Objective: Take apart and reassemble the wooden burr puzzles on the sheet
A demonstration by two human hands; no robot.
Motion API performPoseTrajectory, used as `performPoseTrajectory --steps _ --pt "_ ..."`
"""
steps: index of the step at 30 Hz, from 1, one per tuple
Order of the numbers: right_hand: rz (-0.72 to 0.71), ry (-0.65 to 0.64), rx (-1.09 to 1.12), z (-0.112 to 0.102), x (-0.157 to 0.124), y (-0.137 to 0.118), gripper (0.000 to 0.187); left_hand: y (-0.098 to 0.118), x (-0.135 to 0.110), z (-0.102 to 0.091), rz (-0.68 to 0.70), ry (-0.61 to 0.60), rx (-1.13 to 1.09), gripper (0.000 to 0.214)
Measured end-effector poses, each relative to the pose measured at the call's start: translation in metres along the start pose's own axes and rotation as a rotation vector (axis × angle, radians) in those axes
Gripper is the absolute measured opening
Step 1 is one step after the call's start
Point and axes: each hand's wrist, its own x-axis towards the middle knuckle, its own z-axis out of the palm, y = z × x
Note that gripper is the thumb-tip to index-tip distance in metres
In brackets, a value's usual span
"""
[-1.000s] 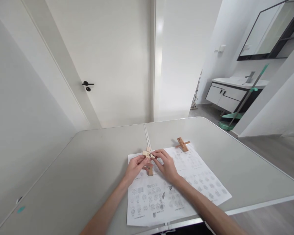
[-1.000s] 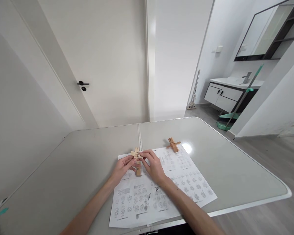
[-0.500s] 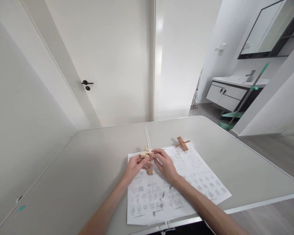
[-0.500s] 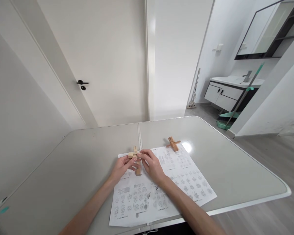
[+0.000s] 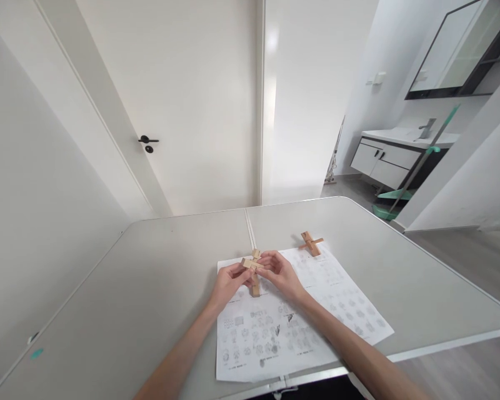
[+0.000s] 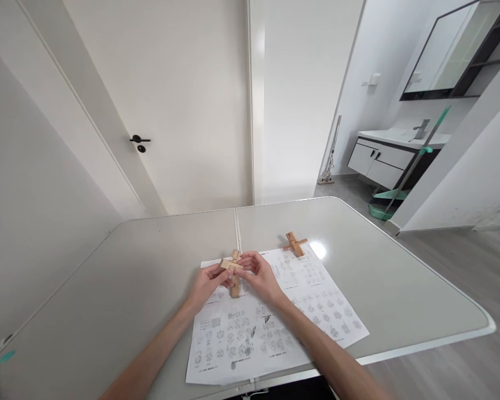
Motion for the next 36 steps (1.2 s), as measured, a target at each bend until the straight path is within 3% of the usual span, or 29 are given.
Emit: performPoseTrajectory --steps 7,15,24,36 --pt "-0.045 0.079 -0.078 0.004 -0.001 0.002 0.04 -0.005 0.001 0.0 0.012 0.012 0.006 0.036" --pt "0.058 -0.055 -0.066 0.004 0.001 0.003 0.035 0.001 0.002 -0.001 0.042 0.024 -0.008 0.034" --pt "-0.024 0.016 -0.125 0.015 -0.008 0.004 0.029 -0.002 0.001 0.005 0.059 0.143 0.117 0.031" --pt "-0.024 -0.011 -0.133 0.015 -0.009 0.0 0.031 -0.002 0.0 0.004 0.096 0.126 0.141 0.034"
